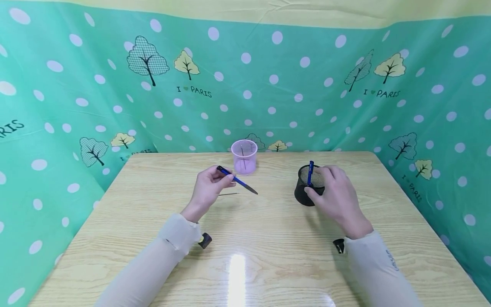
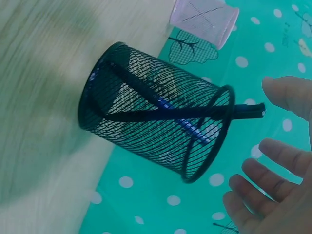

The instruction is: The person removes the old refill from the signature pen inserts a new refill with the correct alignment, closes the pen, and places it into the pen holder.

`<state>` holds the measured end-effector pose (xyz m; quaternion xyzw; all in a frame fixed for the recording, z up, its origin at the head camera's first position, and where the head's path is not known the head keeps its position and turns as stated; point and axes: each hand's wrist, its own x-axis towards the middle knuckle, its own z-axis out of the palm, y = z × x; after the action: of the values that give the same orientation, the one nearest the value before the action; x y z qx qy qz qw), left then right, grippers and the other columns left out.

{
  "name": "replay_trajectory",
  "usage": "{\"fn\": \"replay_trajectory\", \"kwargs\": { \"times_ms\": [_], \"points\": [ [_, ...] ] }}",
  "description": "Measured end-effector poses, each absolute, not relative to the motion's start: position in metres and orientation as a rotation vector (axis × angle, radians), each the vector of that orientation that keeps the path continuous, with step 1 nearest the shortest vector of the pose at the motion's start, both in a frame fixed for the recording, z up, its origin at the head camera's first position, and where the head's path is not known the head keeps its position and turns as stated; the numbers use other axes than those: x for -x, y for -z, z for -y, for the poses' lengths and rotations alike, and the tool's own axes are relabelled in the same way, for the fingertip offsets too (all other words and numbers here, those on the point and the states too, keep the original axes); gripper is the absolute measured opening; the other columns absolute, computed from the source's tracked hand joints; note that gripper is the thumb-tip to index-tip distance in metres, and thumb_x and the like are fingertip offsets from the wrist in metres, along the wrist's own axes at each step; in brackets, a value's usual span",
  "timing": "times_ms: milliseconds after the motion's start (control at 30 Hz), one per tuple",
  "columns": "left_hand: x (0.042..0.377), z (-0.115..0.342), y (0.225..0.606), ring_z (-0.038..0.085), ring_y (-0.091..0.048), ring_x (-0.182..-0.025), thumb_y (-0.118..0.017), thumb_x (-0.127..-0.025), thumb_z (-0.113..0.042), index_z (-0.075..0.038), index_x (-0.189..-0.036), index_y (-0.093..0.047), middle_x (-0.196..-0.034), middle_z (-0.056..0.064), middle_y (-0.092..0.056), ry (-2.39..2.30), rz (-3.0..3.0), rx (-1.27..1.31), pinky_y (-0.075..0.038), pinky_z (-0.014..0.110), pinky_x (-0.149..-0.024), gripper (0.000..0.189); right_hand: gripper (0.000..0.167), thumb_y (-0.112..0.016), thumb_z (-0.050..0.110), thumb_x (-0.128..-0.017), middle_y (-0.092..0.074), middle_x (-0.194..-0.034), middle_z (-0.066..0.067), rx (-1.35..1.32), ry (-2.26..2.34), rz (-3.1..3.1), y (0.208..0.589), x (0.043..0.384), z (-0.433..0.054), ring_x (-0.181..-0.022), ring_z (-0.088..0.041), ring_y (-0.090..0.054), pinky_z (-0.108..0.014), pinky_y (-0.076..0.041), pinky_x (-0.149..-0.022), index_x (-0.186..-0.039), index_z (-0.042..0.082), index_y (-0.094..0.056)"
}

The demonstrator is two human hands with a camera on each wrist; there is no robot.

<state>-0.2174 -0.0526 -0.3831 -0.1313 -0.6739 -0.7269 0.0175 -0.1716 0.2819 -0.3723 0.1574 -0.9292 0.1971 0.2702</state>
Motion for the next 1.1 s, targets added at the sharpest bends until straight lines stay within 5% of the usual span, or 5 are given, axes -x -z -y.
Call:
{"fn": "replay_trajectory", "kwargs": {
  "times_ms": [633,1100],
  "points": [
    [0.221,0.048,0.384,0.045,-0.064,-0.092,-0.065,-0.087,0.001,0.012,-0.100,-0.060,-0.096,0.029,-0.064,2.260,2.076,0.439,-0.056,0.036,-0.078,0.017,0.089,-0.075,0.035,-0.081,-0.035,-0.136,-0.029,-0.162,-0.809,2.685,0.390,0.178,-0.302,-0.121,-0.045,-0.036,-0.061,-0.033,-0.094,-0.144,-0.005,-0.028],
    [0.206,0.045,0.363,0.051,-0.060,-0.096,-0.061,-0.088,0.007,0.016,-0.100,-0.056,-0.097,0.034,-0.061,2.284,2.086,0.466,-0.055,0.040,-0.080,0.015,0.105,-0.077,0.035,-0.080,-0.027,-0.139,-0.036,-0.080,-1.072,2.716,0.402,0.183,-0.305,-0.119,-0.049,-0.038,-0.060,-0.038,-0.094,-0.147,-0.009,-0.009]
  ]
}}
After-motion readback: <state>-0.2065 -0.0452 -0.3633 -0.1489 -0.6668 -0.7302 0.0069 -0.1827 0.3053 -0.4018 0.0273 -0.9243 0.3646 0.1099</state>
